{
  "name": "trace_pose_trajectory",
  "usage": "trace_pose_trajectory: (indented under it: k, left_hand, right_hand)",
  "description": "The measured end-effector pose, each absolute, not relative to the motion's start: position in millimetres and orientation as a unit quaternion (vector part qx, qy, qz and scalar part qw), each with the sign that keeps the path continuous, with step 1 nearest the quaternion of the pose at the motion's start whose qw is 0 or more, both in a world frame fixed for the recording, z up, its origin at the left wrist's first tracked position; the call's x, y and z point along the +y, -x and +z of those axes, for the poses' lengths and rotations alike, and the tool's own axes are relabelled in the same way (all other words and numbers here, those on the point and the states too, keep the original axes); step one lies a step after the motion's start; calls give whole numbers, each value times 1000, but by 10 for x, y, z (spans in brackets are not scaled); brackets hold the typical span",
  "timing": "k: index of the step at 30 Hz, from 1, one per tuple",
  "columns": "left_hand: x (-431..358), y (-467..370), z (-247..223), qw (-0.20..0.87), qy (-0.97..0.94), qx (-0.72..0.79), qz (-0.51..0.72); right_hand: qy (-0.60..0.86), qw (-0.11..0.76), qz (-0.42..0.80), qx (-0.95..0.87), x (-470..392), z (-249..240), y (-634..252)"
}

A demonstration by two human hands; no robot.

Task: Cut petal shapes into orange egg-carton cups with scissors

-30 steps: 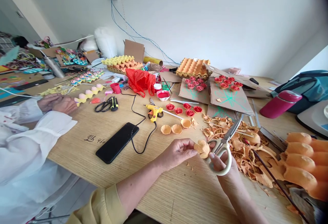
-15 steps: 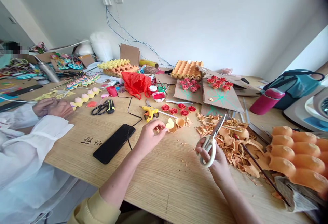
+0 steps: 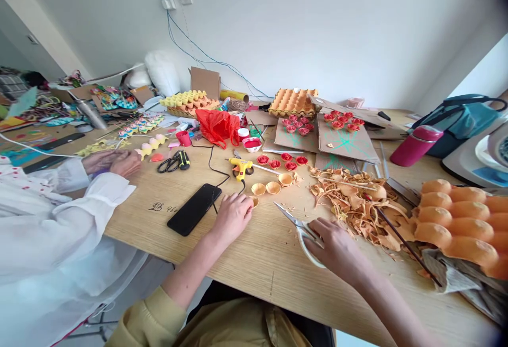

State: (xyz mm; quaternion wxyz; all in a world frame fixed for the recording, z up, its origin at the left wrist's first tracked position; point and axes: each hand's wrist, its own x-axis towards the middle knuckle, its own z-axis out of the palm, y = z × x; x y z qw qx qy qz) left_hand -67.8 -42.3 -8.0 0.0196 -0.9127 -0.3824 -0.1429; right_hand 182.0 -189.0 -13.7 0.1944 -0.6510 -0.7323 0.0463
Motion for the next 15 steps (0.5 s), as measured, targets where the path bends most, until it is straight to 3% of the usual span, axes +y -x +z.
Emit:
trace_pose_trajectory:
  k: [8,15]
  left_hand:
    - [-428,679,-149,27,909,-394,-133]
    - [-394,596,-72,36,912,-398,-93]
  right_hand:
    - [670,64,16,-739,-2458,-229,-1549]
    - [772,49,-36,-632,-2087,-230,-1844]
